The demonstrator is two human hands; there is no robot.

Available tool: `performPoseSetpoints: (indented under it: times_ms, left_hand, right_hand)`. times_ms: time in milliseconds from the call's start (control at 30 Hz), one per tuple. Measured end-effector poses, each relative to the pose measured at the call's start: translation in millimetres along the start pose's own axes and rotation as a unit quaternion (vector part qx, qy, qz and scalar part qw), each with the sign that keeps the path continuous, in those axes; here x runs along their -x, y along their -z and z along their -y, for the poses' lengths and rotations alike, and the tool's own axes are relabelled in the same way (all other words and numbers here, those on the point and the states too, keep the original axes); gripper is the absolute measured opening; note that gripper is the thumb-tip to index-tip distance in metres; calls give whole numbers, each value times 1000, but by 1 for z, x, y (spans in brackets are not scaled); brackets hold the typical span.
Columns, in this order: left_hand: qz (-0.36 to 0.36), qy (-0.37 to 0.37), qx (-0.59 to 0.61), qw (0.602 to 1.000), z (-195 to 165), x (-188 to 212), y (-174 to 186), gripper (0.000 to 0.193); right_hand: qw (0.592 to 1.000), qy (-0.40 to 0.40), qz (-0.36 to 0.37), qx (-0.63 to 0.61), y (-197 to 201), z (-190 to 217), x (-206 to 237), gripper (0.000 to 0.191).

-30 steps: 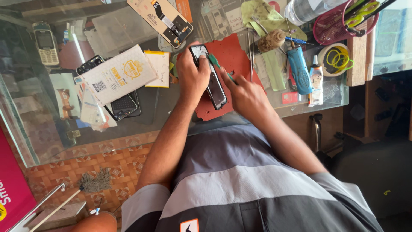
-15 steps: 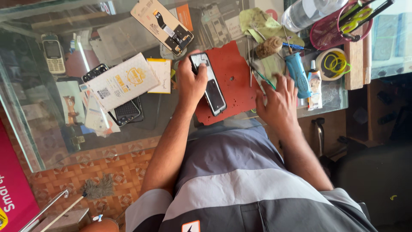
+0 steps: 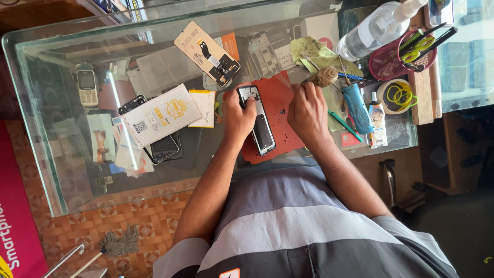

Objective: The person disassembles a smartphone, cleans the internal components with a toothbrush, and reassembles the device by aligning and connecting the screen assembly. The person uses a metal prying tool and a toothbrush to clean and manipulate the phone parts.

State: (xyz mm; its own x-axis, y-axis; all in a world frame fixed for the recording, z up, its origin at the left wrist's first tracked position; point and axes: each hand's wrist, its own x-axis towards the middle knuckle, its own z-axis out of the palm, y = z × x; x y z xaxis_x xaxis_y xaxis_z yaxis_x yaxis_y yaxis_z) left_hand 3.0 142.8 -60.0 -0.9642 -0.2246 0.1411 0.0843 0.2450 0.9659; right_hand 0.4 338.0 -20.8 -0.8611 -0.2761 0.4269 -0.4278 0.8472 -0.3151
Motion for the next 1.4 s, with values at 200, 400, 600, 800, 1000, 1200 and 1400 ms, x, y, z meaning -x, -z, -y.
performPoseSetpoints:
  times_ms: [200,400,600,800,1000,1200,1400]
  left_hand:
    - [16,23,-7,1000,-8,-2,-4,29]
    - [6,1,-24,1000,-14,1,-2,30]
    - [19,1,-25,1000,-13,-2,-3,30]
    - [36,33,-33,998,-11,-3,-2,30]
    - [24,-21,-31,999,-7,-3,-3,28]
    - [9,-31,-41,999,-3,-1,-5,29]
    - [-5,-48,-53,997,0,1,-7,28]
  right_hand:
    - [992,10,107,-63,4,16,-8,44]
    - [993,48,106,2,8,22,-12,49]
    - [994,70,87,5,1,29,-19,44]
    - [991,38,125,0,2,34,-23,40]
    - [976,14,214,-36,6,27,-37,35]
    - [962,15,271,-20,12,31,-34,37]
    - [934,-38,355,13,29,43,-13,35]
